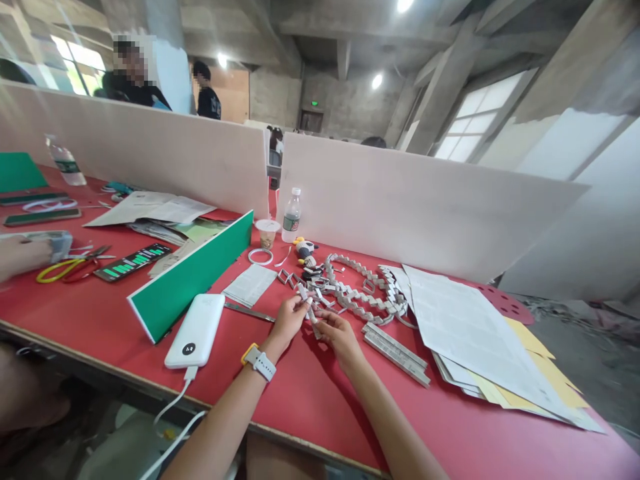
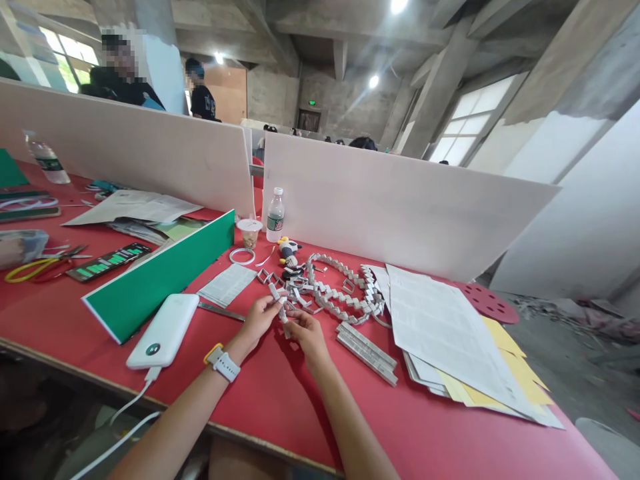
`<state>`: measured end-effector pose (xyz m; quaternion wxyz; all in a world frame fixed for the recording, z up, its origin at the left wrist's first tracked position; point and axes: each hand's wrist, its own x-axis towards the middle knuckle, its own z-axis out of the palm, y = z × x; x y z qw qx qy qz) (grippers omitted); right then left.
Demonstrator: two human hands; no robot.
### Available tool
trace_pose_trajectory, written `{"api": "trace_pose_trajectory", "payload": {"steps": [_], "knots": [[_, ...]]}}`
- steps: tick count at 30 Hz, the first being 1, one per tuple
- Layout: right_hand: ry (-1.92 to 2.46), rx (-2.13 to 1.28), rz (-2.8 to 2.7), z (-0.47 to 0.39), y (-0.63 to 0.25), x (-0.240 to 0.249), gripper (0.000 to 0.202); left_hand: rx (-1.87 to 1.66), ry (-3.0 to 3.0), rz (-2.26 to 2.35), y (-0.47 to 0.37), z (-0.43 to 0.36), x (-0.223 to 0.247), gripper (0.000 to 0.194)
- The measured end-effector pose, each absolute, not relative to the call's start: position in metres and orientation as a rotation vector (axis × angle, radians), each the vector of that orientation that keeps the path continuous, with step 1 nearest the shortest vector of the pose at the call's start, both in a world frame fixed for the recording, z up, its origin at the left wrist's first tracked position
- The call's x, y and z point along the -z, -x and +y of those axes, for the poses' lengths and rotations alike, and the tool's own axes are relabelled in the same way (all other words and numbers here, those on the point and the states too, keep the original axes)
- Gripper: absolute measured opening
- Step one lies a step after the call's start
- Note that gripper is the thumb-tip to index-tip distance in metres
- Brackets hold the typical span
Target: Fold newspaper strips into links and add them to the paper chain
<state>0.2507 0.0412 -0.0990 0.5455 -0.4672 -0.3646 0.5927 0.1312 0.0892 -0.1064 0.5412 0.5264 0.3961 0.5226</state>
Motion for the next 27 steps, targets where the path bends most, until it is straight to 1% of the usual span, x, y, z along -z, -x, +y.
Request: {"api": "trace_pose_trajectory", "payload": {"steps": [4,9,11,16,21,27], "knots": [[1.102,-1.432,-0.879,0.039,-0.247,0.096,0.034,-1.122,-1.159,0.799,-0.133,0.082,0.096,0.045],[1.125,-1.344,-0.854,0.039,-0.249,0.093,0.034,-1.021,-1.080,0.691,-0.133,0.076,0.090,0.044],[1.134,-1.324,-0.860,0.040,-0.250,0.092,0.032,-1.044,-1.074,0.706,-0.133,0.077,0.091,0.044],[1.156,-1.379,-0.925,0.039,-0.250,0.093,0.028,-1.299,-1.114,0.853,-0.135,0.081,0.096,0.049],[1.178,-1.444,-0.926,0.040,-0.248,0.095,0.027,-1.189,-1.181,0.814,-0.136,0.080,0.097,0.046],[1.221,-1.430,-0.918,0.041,-0.249,0.093,0.024,-1.145,-1.223,0.768,-0.136,0.077,0.091,0.049]]}}
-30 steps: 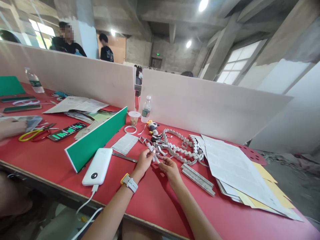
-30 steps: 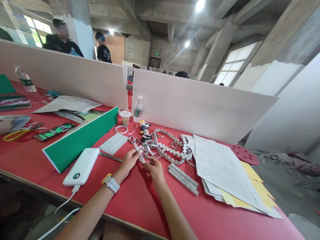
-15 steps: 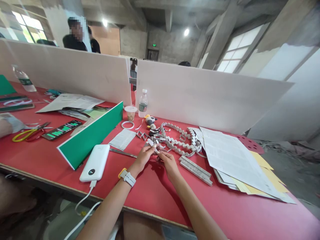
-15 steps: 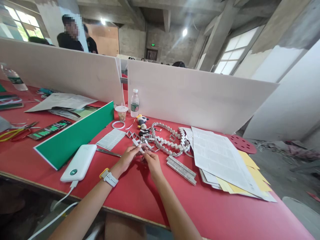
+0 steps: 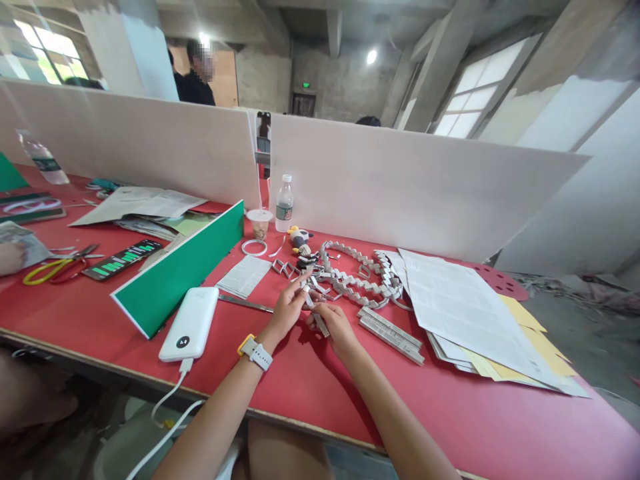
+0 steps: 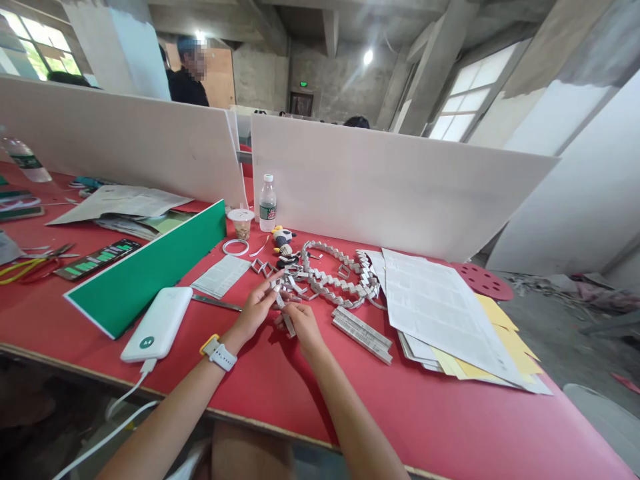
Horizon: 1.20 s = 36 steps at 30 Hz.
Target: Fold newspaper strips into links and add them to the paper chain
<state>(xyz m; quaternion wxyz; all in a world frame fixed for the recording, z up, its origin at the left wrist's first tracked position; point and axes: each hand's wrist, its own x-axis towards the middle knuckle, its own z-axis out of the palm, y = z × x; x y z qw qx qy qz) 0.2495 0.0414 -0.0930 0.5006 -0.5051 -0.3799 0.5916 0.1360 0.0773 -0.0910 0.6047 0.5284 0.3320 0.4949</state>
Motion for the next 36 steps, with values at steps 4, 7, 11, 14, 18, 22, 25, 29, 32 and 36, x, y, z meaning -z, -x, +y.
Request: {"api": "trace_pose_trajectory", "payload": {"steps": [4,7,11,14,18,22,25,29,32,36], "knots": [[1.222,-1.418,-0.900,0.0406,-0.2505,0.0930,0.022,-1.095,-1.263,0.718,-0.1324,0.0769,0.0904,0.044],[1.213,-1.408,-0.898,0.0401,-0.2509,0.0923,0.022,-1.054,-1.258,0.624,-0.1293,0.0780,0.0929,0.045],[1.205,-1.398,-0.904,0.0393,-0.2514,0.0909,0.022,-1.040,-1.255,0.639,-0.1282,0.0785,0.0930,0.044],[1.209,-1.393,-0.920,0.0385,-0.2518,0.0901,0.025,-1.021,-1.254,0.673,-0.1293,0.0771,0.0898,0.043],[1.187,-1.396,-0.938,0.0379,-0.2523,0.0893,0.026,-0.996,-1.251,0.634,-0.1296,0.0761,0.0889,0.041],[1.130,-1.376,-0.930,0.0389,-0.2532,0.0895,0.024,-1.047,-1.153,0.564,-0.1284,0.0775,0.0913,0.059],[1.099,-1.375,-0.915,0.0399,-0.2537,0.0903,0.023,-1.086,-1.144,0.548,-0.1290,0.0781,0.0913,0.070],[1.123,-1.403,-0.948,0.0396,-0.2527,0.0906,0.028,-1.148,-1.205,0.676,-0.1315,0.0765,0.0894,0.051],[1.130,-1.414,-0.963,0.0388,-0.2518,0.0904,0.029,-1.170,-1.160,0.707,-0.1318,0.0763,0.0893,0.047],[1.134,-1.399,-0.981,0.0386,-0.2518,0.0903,0.029,-1.171,-1.244,0.753,-0.1299,0.0786,0.0934,0.043]]}}
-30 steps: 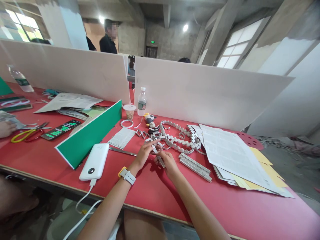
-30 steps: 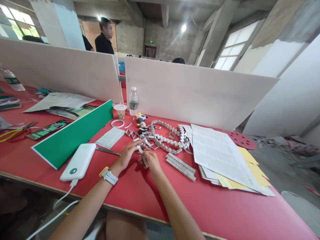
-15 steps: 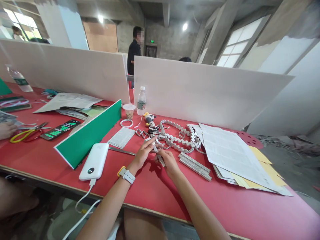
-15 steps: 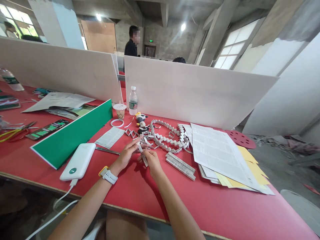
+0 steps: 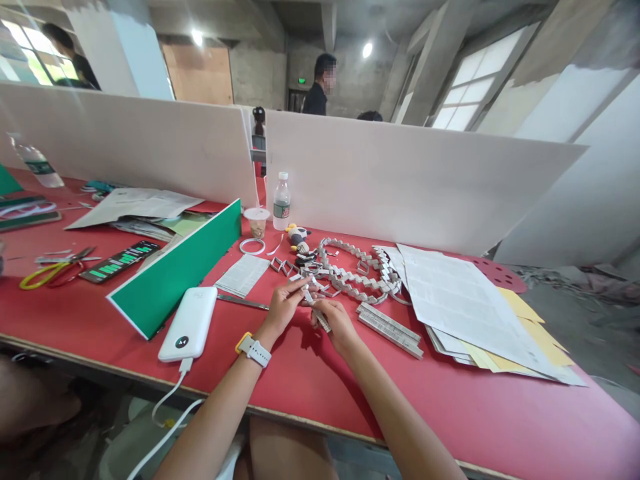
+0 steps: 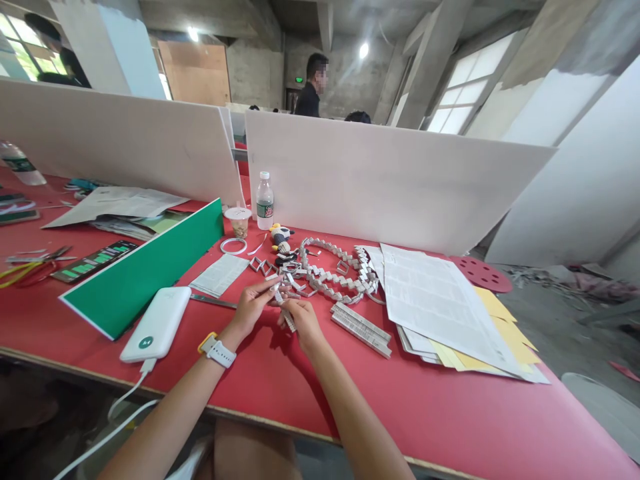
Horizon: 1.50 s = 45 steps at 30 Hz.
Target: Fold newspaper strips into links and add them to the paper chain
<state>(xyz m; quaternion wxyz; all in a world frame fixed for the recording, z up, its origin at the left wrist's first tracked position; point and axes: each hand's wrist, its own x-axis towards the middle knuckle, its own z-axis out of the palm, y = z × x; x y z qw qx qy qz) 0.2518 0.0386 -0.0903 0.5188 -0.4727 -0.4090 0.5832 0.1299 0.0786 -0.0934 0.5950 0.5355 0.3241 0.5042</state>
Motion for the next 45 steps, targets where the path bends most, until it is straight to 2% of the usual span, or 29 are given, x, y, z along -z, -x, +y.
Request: {"api": "trace_pose_trajectory", "payload": {"steps": [7,15,20,25,38,45], "knots": [[1.137,-1.397,-0.965,0.0383,-0.2531,0.0895,0.025,-1.199,-1.654,0.925,-0.1311,0.0783,0.0968,0.036],[1.116,-1.358,-0.976,0.0361,-0.2536,0.0845,0.024,-1.031,-1.347,0.653,-0.1284,0.0775,0.0929,0.045],[1.126,-1.375,-0.993,0.0363,-0.2533,0.0829,0.024,-1.052,-1.402,0.698,-0.1298,0.0765,0.0903,0.042],[1.112,-1.358,-0.971,0.0385,-0.2547,0.0835,0.022,-1.073,-1.383,0.650,-0.1324,0.0761,0.0889,0.053],[1.083,-1.356,-0.959,0.0378,-0.2552,0.0857,0.021,-1.072,-1.410,0.714,-0.1296,0.0773,0.0916,0.041],[1.089,-1.332,-0.985,0.0379,-0.2565,0.0881,0.030,-1.081,-1.438,0.721,-0.1286,0.0775,0.0909,0.041]]}}
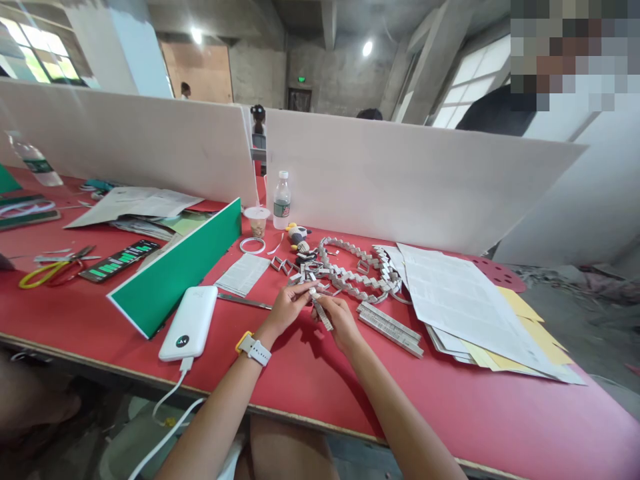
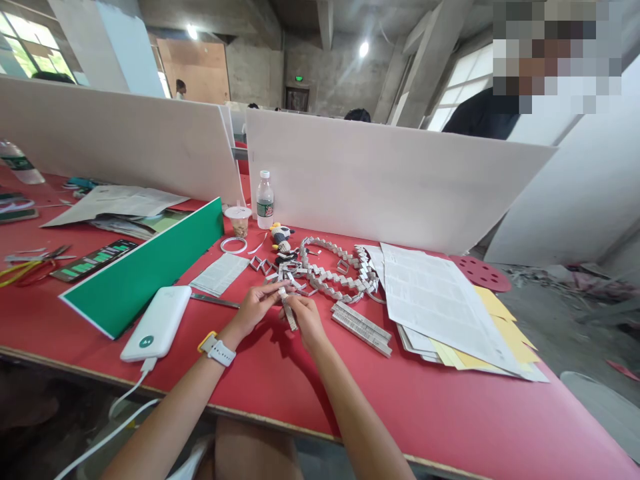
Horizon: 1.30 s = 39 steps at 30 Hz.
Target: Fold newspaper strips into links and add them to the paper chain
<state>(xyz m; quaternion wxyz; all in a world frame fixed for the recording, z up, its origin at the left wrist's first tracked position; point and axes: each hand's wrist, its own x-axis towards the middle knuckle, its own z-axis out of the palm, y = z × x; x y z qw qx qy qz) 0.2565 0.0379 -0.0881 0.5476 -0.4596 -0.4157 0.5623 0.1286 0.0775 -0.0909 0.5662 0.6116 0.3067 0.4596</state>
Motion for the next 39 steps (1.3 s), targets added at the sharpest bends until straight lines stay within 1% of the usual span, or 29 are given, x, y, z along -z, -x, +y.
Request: {"api": "trace_pose_trajectory", "payload": {"steps": [6,14,17,23,34,39], "knots": [[1.088,-1.346,-1.038,0.0408,-0.2579,0.0912,0.040,-1.063,-1.401,0.697,-0.1278,0.0773,0.0912,0.040],[0.997,-1.432,-0.951,0.0403,-0.2614,0.0883,0.031,-1.009,-1.225,0.569,-0.1244,0.0746,0.0867,0.037],[0.975,-1.461,-0.937,0.0395,-0.2598,0.0884,0.029,-1.020,-1.223,0.594,-0.1250,0.0760,0.0881,0.035],[1.017,-1.431,-1.017,0.0414,-0.2584,0.0914,0.033,-1.069,-1.231,0.653,-0.1284,0.0769,0.0890,0.031],[1.007,-1.388,-1.084,0.0453,-0.2590,0.0918,0.028,-1.221,-1.165,0.795,-0.1337,0.0764,0.0879,0.024],[1.099,-1.302,-1.165,0.0450,-0.2592,0.0940,0.033,-1.117,-1.101,0.745,-0.1309,0.0787,0.0884,0.029]]}}
